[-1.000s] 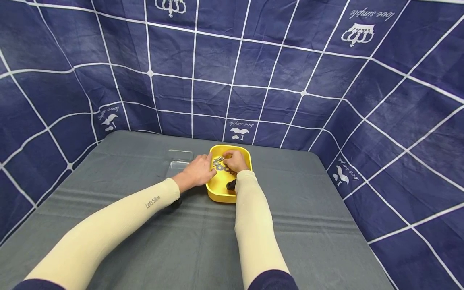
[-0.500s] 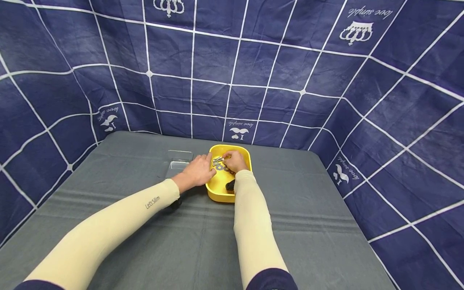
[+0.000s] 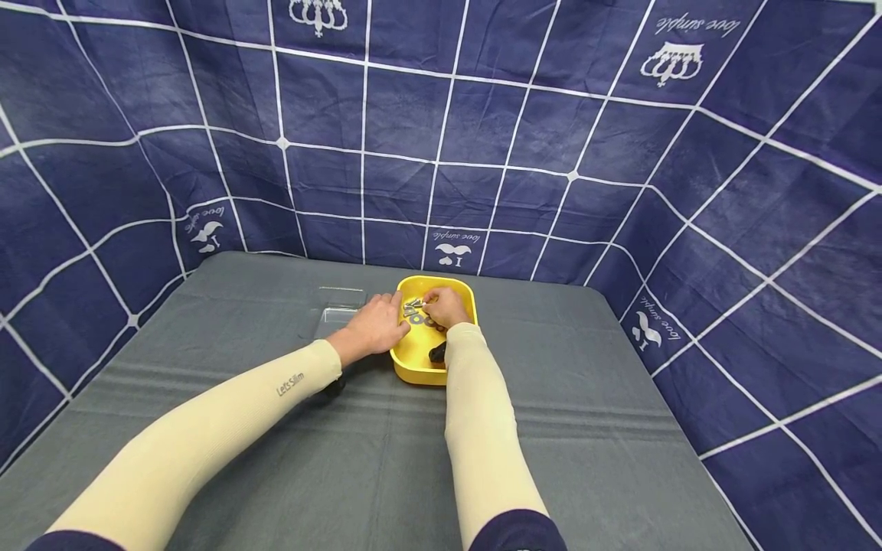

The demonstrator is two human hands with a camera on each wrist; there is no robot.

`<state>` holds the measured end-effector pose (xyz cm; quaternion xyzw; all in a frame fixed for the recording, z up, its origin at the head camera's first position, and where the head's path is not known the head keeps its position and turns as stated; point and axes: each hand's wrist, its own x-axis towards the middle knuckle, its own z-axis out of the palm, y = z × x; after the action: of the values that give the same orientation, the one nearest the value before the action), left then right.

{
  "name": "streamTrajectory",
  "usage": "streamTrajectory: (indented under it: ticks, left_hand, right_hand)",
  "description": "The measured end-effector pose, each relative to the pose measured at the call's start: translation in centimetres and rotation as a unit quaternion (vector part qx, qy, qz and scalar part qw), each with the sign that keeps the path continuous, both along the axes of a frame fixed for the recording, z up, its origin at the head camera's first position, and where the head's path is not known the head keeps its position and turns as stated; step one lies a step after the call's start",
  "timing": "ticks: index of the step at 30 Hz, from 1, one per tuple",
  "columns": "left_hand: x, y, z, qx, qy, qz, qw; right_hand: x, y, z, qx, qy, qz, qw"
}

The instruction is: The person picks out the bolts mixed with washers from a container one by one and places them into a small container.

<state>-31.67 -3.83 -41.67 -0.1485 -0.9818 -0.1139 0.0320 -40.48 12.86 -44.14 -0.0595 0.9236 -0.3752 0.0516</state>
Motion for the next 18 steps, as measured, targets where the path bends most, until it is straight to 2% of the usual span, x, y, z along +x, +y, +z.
streamTrajectory:
  ticks: [12,18]
  left_hand:
    - [-0.03,0.09,0.13,-0.023,0.004,0.010,0.9997]
    - [0.12,0.11,0.37,-0.035,0.003,0.010,0.9993]
  right_hand:
    - [0.20,0.30,0.15,0.029,0.020,0.018,0.999]
    - [0.82,0.44,0.53,0.057,0.059,0.031,0.996]
